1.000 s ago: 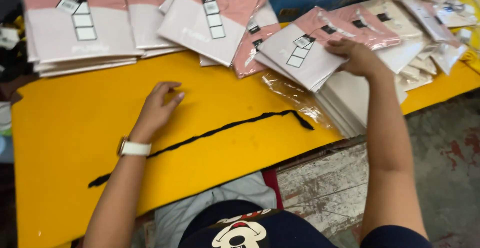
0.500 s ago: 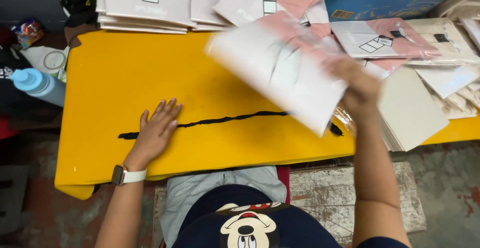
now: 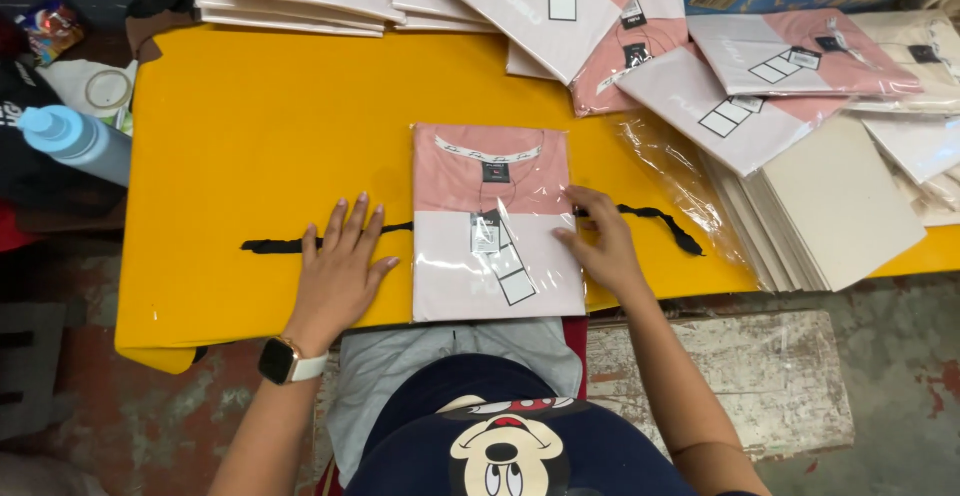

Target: Bundling stacks of folded shirts using a black ribbon, tying knots, and cutting the ribbon with scissors.

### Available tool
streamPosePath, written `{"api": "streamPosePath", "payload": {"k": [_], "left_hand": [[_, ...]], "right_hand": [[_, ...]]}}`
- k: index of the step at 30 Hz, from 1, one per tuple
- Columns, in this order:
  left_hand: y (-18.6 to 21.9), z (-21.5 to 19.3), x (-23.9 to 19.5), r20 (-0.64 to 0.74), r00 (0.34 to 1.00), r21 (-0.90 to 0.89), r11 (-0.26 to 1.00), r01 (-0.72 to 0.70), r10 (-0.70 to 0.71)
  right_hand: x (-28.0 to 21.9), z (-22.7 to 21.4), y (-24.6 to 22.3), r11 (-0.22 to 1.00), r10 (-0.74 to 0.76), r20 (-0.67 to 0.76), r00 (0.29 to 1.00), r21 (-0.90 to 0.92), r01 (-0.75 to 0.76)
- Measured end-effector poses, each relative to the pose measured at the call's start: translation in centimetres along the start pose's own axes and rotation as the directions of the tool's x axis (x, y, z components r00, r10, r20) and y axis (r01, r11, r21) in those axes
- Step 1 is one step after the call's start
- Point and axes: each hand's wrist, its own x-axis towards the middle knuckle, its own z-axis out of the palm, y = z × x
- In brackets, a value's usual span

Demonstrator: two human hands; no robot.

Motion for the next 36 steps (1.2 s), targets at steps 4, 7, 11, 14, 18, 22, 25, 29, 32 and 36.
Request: {"api": "streamPosePath", "payload": {"k": [4,7,11,14,18,22,25,29,32,36], "left_hand": [[-1.2,-0.2,0.6,0.012,0.998,0.038,0.997,0.062,-0.062],[0.7,-0.7,0.8,-0.072,0.994,-0.001,0.996,0.087,-0.087],[4.8,2.4,3.0,-0.263,0.962,0.038,0.997,-0.066,0.074],[7.5,4.1,5.5,-0.278,0.953,0.085,0.991,-0.101,0.121],[7.1,6.1,6.4,-0.218,0.968,0.174,0.981,-0.084,0.121],[6.8,6.9,6.6,-0.146,0.986,0.201,0.979,-0.044,0.075],[6.6,7.4,6.5,-0.165,0.983,0.218,0.975,-0.039,0.076],[6.4,7.9,6.6,-0.18,0.981,0.209,0.977,-0.039,0.078],[6.3,8.1,6.6,-0.203,0.975,0.223,0.974,-0.039,0.086],[6.5,7.6,6.6,-0.137,0.989,0.216,0.976,-0.023,0.053]], "right_hand": [[1.2,1.5,-2.2,1.0,-0.014,0.018,1.0,-0.025,0.015],[1.7,2.0,-3.4,0.98,-0.07,0.018,0.997,-0.187,0.072],[2.8,4.1,-5.9,0.893,-0.246,0.122,0.962,-0.358,0.274],[4.3,7.4,-5.8,0.819,-0.259,0.239,0.936,-0.46,0.343],[4.9,8.7,-4.7,0.805,-0.206,0.291,0.934,-0.492,0.331],[5.0,9.2,-4.0,0.805,-0.15,0.331,0.932,-0.506,0.31],[5.1,9.4,-3.6,0.788,-0.149,0.337,0.929,-0.527,0.318],[4.9,9.7,-3.0,0.779,-0.177,0.329,0.928,-0.53,0.336],[4.8,9.7,-3.0,0.778,-0.188,0.323,0.927,-0.527,0.342],[4.5,9.8,-3.3,0.792,-0.154,0.321,0.935,-0.526,0.311]]}}
